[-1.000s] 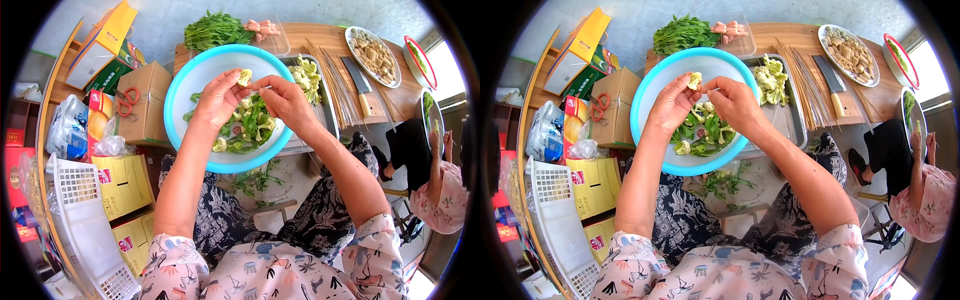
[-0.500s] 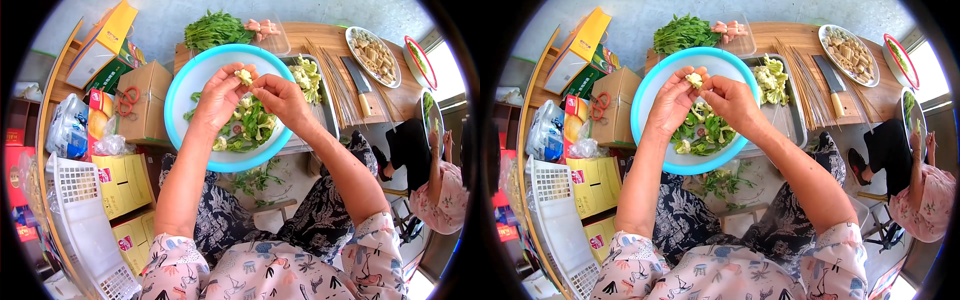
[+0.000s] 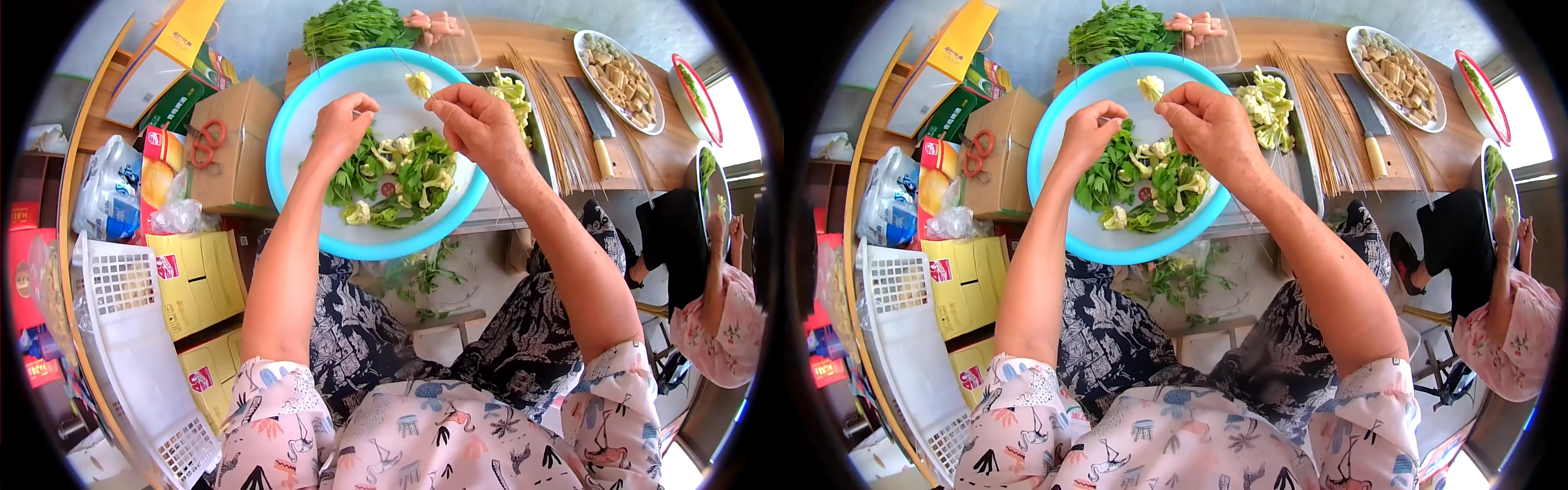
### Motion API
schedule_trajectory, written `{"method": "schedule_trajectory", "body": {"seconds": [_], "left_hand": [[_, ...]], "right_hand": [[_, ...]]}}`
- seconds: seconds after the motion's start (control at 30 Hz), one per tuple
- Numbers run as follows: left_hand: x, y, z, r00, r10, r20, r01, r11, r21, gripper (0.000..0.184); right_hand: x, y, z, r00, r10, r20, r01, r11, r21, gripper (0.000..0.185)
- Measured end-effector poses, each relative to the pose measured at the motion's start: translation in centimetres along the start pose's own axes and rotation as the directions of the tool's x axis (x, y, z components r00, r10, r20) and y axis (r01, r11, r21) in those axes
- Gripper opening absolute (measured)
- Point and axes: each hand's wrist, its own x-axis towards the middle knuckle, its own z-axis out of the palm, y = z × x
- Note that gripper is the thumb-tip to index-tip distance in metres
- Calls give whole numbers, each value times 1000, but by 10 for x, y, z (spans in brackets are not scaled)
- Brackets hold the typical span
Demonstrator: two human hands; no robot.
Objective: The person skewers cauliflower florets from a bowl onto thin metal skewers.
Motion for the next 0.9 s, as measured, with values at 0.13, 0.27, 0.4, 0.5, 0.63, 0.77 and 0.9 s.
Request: {"method": "schedule_trajectory", "body": {"seconds": [0.13, 0.27, 0.4, 0.5, 0.63, 0.77, 0.9], "left_hand": [[0, -32, 22, 987, 103, 121, -130, 963, 237, 11], [-11, -33, 40, 960, 83, 267, -211, 842, 496, 14], [-13, -27, 47, 949, -113, 294, -100, 778, 621, 18], [-13, -27, 45, 954, -138, 267, -70, 762, 644, 19], [-14, -30, 45, 962, -114, 248, -78, 756, 649, 15], [-5, -42, 41, 981, -38, 189, -58, 877, 477, 11], [1, -19, 24, 997, -64, 36, 65, 997, -30, 18]], "right_hand": [[-1, 1, -1, 1000, -21, 4, 22, 999, -43, 14], [-1, 3, -5, 999, -47, 17, 48, 995, -85, 16], [0, 6, -7, 999, -54, 7, 54, 994, -98, 16], [-1, 6, -8, 999, -51, 10, 52, 992, -112, 16], [-2, 6, -9, 998, -63, 13, 64, 990, -124, 16], [-3, 5, -9, 999, -44, 10, 45, 992, -120, 16], [-2, 5, -8, 999, -45, 24, 48, 984, -173, 16]]}}
